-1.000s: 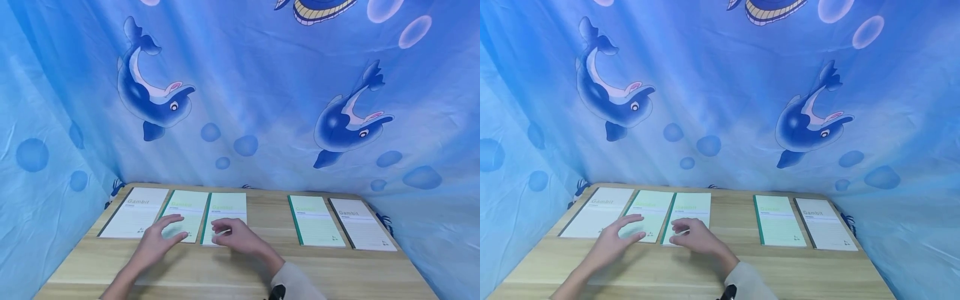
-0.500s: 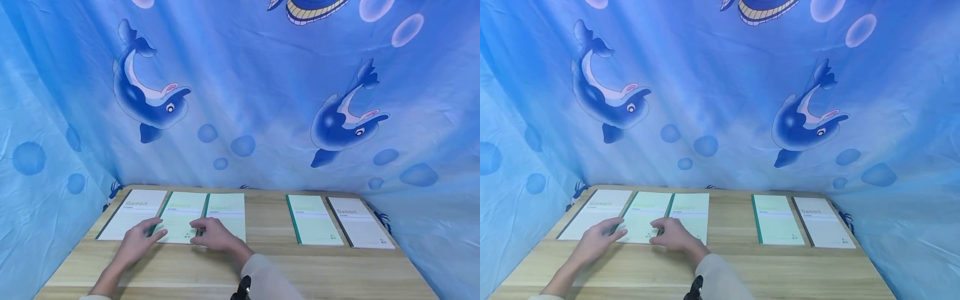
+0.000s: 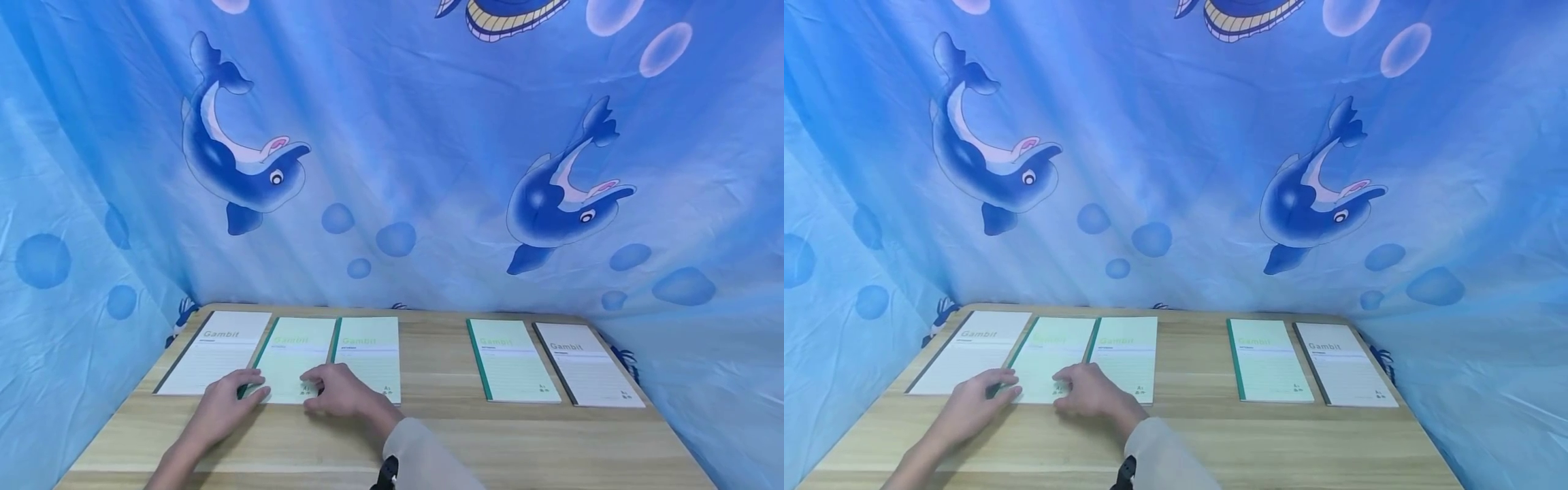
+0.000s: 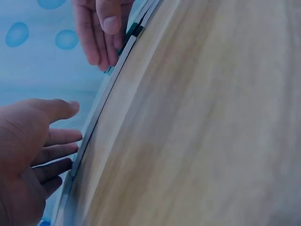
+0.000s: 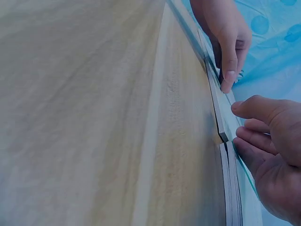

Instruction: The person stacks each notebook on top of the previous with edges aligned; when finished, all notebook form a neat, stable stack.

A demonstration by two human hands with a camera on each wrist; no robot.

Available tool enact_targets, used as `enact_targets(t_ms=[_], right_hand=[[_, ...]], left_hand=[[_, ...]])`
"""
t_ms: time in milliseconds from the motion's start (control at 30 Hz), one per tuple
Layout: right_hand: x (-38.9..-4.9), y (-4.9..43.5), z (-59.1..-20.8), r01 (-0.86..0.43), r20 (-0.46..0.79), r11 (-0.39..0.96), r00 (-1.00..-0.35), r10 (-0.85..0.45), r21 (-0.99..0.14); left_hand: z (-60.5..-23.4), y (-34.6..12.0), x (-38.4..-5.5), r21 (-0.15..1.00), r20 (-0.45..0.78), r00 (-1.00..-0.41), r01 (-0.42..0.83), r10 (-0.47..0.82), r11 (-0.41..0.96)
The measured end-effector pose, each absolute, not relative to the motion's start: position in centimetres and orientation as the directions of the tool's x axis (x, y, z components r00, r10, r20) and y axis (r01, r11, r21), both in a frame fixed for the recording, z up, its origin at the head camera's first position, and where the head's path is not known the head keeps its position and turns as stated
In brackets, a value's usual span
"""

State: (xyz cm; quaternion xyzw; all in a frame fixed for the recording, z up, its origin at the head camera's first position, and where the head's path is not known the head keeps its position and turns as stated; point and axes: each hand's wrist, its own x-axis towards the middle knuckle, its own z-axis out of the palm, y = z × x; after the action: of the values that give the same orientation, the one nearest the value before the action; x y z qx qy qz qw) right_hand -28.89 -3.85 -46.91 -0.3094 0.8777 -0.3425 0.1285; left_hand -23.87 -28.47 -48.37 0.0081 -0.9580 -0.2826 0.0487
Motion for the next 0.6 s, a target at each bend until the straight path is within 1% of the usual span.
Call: enact_targets(t_ms=[133, 267, 367, 500, 600], right_hand=[[-28.6, -3.5, -46.9, -0.483, 0.006, 0.556, -0.759, -0.652, -0.677], [-28.6, -3.6, -46.8, -0.527, 0.06, 0.552, -0.756, -0.652, -0.646], [-28.7, -3.7, -47.1, -0.584, 0.098, 0.586, -0.751, -0.654, -0.562], [-28.6, -3.9, -47.6, -0.671, 0.119, 0.626, -0.714, -0.69, -0.399], [-28.5, -3.8, -47.9, -0.704, 0.124, 0.626, -0.692, -0.712, -0.335]], left_hand=[[-47.8, -28.4, -23.7, 0.549, 0.096, -0.994, 0.006, -0.055, 0.836], [-47.7, -28.4, -23.8, 0.531, 0.151, -0.988, 0.066, -0.018, 0.845], [-47.8, -28.5, -23.9, 0.512, 0.148, -0.989, 0.096, 0.023, 0.854], [-48.0, -28.7, -24.0, 0.507, 0.097, -0.994, 0.096, 0.053, 0.857], [-48.0, -28.8, -24.0, 0.503, 0.076, -0.995, 0.088, 0.058, 0.86]])
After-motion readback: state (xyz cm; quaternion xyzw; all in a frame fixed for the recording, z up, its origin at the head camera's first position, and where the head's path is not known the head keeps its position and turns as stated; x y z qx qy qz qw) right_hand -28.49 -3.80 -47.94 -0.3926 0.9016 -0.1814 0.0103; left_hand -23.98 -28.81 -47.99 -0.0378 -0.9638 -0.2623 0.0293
